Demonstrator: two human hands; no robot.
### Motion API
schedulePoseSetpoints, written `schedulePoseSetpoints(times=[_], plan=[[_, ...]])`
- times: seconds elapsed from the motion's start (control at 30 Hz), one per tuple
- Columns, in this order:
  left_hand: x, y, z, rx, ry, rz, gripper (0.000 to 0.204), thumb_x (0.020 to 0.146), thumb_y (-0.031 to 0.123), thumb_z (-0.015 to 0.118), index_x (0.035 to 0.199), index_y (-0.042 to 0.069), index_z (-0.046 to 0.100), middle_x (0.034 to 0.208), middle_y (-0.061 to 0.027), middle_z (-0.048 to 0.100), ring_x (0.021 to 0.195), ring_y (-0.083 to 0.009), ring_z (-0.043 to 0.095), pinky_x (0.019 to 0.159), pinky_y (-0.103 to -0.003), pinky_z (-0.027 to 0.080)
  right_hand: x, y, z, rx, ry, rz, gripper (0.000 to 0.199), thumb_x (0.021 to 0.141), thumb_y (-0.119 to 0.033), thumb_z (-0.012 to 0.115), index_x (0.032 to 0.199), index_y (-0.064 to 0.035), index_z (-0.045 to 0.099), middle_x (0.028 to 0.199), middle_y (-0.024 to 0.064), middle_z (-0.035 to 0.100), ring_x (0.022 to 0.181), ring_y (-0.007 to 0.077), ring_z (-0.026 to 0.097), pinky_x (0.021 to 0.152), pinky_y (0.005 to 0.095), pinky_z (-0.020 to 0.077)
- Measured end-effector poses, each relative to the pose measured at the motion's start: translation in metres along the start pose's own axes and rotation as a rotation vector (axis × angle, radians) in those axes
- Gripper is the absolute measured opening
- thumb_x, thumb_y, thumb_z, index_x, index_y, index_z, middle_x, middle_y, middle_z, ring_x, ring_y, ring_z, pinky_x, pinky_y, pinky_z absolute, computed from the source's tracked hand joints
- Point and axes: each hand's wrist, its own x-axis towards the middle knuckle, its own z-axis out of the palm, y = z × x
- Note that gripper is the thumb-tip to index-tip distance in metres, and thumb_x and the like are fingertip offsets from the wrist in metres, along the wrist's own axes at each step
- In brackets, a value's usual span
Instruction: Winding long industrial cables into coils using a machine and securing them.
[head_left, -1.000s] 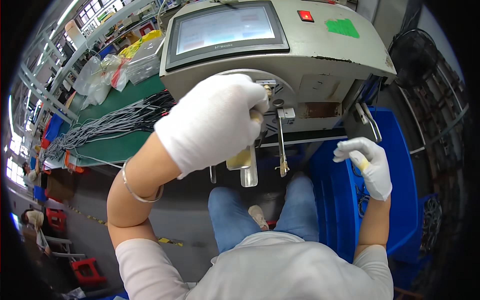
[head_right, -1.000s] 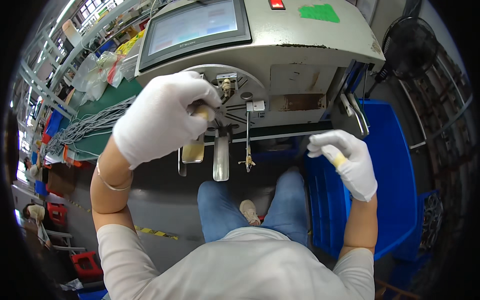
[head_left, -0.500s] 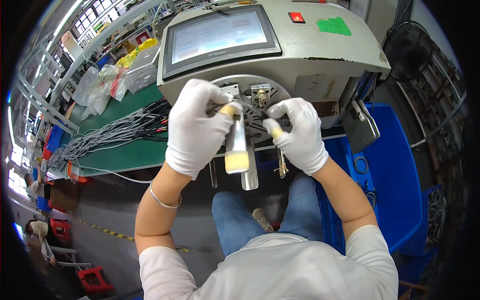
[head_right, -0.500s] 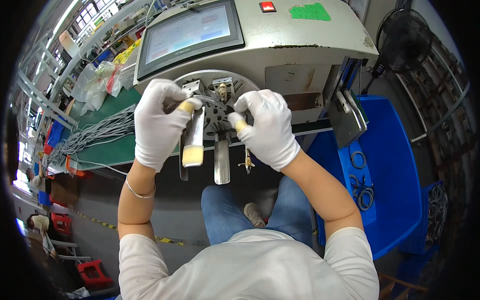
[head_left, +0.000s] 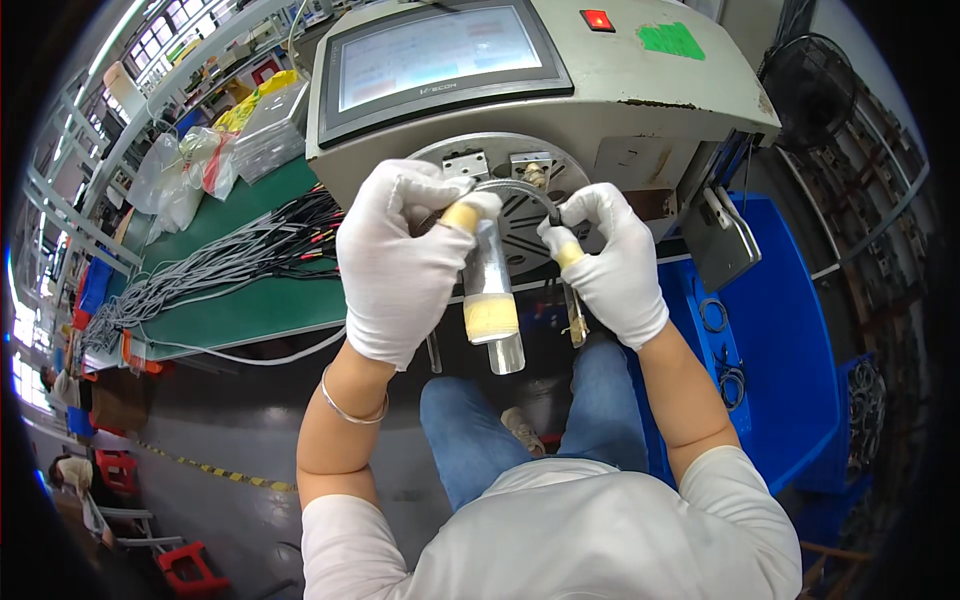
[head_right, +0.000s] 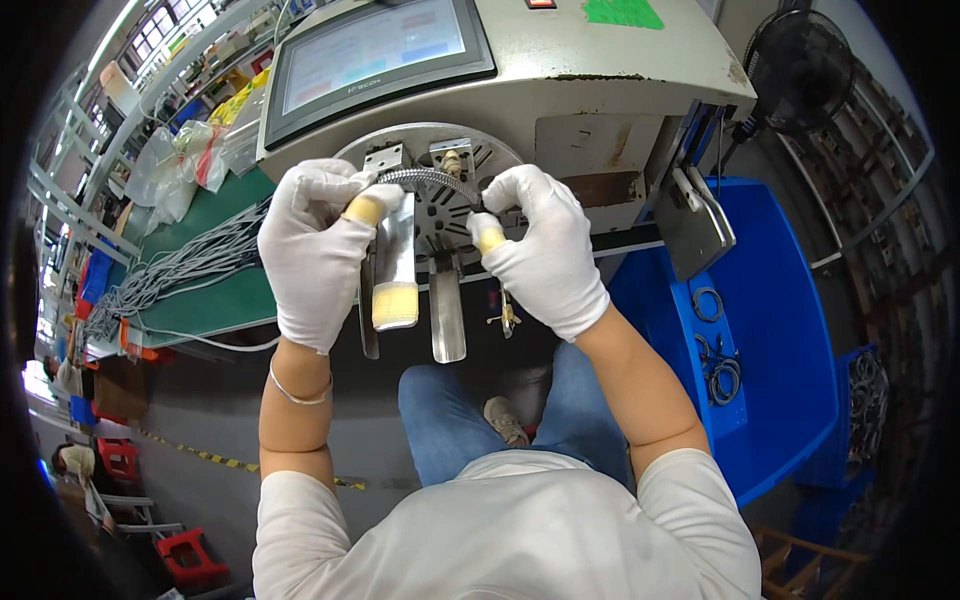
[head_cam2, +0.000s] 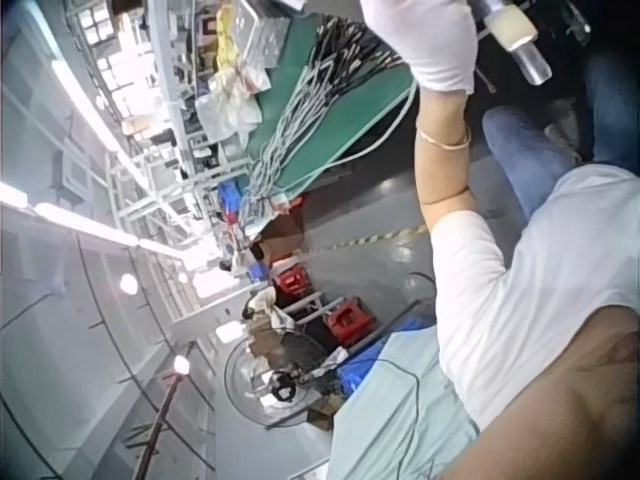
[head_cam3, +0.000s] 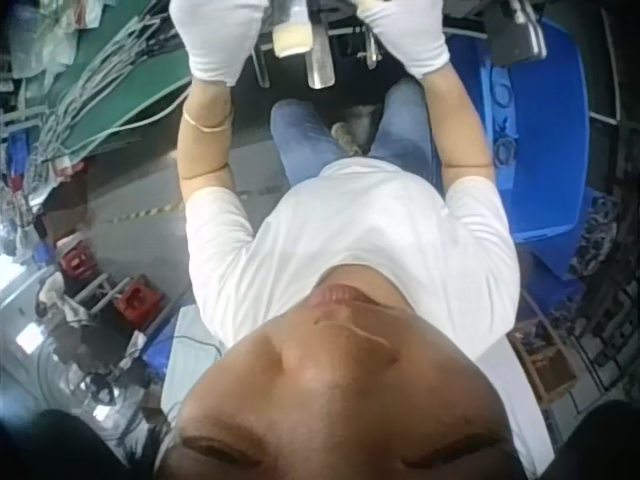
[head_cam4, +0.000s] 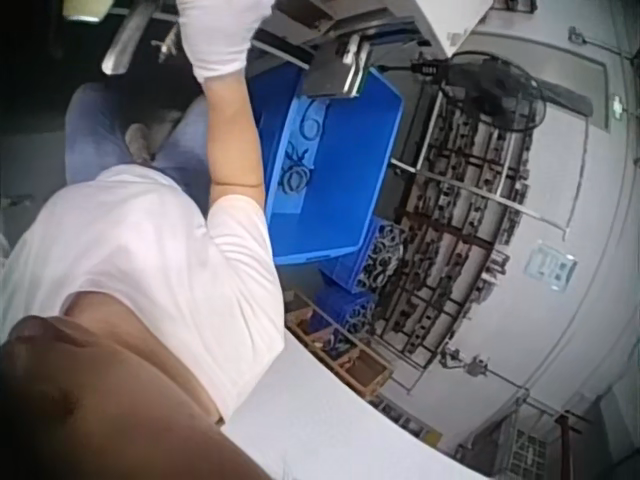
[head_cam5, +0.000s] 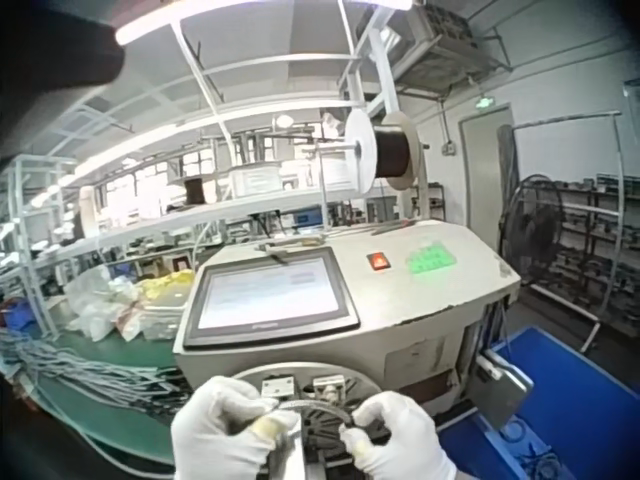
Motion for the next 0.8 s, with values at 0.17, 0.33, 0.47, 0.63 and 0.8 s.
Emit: schedulePoseSetpoints(times=[0.17, 0.33, 0.47, 0.63, 0.8], plan=[[-0.016, -0.014, -0.019, 0.077, 0.043, -0.111, 0.019, 0.075, -0.002, 0.074, 0.083, 0.002, 0.057, 0.082, -0.0010, 0.059, 0.070, -0.0038, 0.055, 0.061, -0.017, 0.046, 0.006, -0.003, 0.003, -0.073, 0.081, 0.008, 0.020, 0.076, 0.001, 0.070, 0.092, -0.0007, 0.058, 0.082, 0.0048, 0.063, 0.077, 0.0100, 0.059, 0.073, 0.0243, 0.0473], [-0.046, -0.039, -0.094, -0.025, -0.046, -0.592, 0.014, 0.078, 0.003, 0.069, 0.088, 0.000, 0.060, 0.072, -0.0053, 0.063, 0.055, -0.0041, 0.049, 0.048, -0.016, 0.037, 0.009, -0.005, 0.006, -0.042, 0.139, -0.072, 0.022, 0.076, 0.002, 0.070, 0.095, -0.0015, 0.060, 0.080, 0.0037, 0.063, 0.075, 0.0096, 0.059, 0.071, 0.0238, 0.0473], [-0.079, -0.089, -0.157, 0.015, -0.118, -0.712, 0.016, 0.076, 0.003, 0.069, 0.090, -0.001, 0.061, 0.070, -0.0079, 0.063, 0.051, -0.0053, 0.047, 0.045, -0.018, 0.034, 0.011, -0.004, 0.009, -0.004, 0.154, -0.084, 0.021, 0.075, 0.003, 0.070, 0.093, -0.0013, 0.060, 0.083, 0.0056, 0.062, 0.076, 0.0111, 0.059, 0.070, 0.0243, 0.0480], [-0.125, -0.142, -0.195, 0.065, -0.063, -0.795, 0.014, 0.076, 0.006, 0.068, 0.087, -0.001, 0.062, 0.071, -0.0102, 0.064, 0.055, -0.0106, 0.052, 0.050, -0.022, 0.040, 0.015, -0.005, 0.011, -0.120, 0.198, -0.255, 0.021, 0.075, 0.006, 0.067, 0.093, -0.0015, 0.061, 0.100, 0.0082, 0.058, 0.082, 0.0143, 0.059, 0.071, 0.0246, 0.0492], [-0.137, -0.157, -0.204, 0.020, -0.051, -0.800, 0.012, 0.077, 0.005, 0.067, 0.086, 0.000, 0.063, 0.073, -0.0105, 0.065, 0.056, -0.0111, 0.053, 0.051, -0.022, 0.041, 0.004, -0.007, 0.000, -0.053, 0.156, -0.177, 0.017, 0.080, 0.007, 0.062, 0.095, -0.0001, 0.060, 0.103, 0.0086, 0.058, 0.088, 0.0141, 0.059, 0.078, 0.0250, 0.0498]])
